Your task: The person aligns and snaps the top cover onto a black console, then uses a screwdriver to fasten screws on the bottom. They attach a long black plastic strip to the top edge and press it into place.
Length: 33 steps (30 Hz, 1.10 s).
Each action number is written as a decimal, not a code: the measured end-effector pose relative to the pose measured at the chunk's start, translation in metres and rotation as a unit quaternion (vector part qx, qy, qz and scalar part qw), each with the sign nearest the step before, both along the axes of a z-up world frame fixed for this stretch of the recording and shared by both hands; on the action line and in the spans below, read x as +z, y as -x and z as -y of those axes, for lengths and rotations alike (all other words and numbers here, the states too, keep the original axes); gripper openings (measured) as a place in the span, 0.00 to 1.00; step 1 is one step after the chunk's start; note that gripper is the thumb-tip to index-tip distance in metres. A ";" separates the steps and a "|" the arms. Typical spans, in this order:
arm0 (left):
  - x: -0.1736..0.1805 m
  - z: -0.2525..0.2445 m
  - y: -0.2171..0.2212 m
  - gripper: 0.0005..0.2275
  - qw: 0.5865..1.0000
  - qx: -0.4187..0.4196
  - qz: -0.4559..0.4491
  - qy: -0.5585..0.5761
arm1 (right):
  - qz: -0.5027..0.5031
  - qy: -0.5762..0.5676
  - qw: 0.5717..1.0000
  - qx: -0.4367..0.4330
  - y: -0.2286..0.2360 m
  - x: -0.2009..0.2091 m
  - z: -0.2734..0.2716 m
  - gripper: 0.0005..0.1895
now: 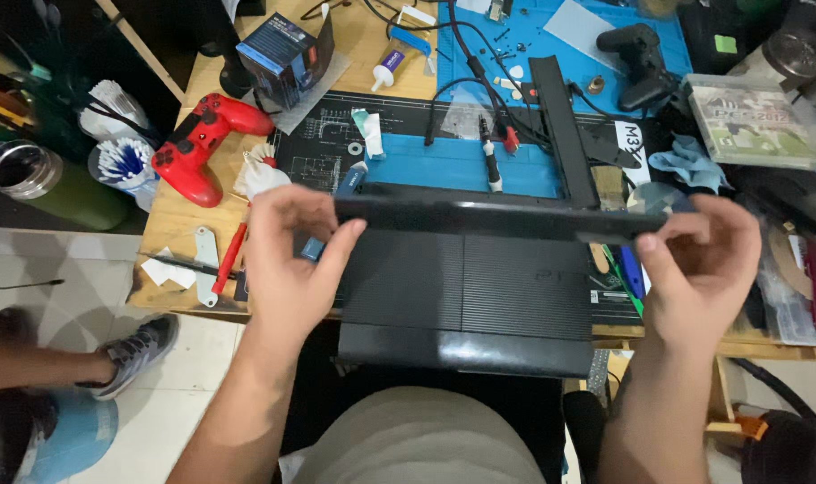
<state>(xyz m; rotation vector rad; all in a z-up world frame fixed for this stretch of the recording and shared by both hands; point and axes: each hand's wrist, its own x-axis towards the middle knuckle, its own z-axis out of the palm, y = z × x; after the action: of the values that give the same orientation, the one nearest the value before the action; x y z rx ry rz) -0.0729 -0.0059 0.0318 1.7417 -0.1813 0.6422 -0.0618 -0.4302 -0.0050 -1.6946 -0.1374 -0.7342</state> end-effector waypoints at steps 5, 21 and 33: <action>-0.021 0.000 -0.040 0.16 0.996 -0.048 -0.070 -0.024 | -0.067 -0.032 0.997 0.006 -0.023 0.008 -0.014 0.19; -0.053 -0.010 -0.074 0.09 0.975 0.002 -0.107 -0.193 | -0.232 0.157 0.960 0.027 -0.048 -0.016 0.004 0.22; -0.034 -0.004 -0.075 0.12 0.957 -0.030 -0.145 -0.250 | -0.243 0.196 0.949 0.041 -0.051 -0.007 -0.007 0.19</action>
<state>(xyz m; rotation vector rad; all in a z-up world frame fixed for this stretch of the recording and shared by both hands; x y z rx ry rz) 0.0026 -0.0020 -0.0027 2.2846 -0.2029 0.2995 -0.0103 -0.4227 -0.0120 -2.1869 -0.0055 -0.2140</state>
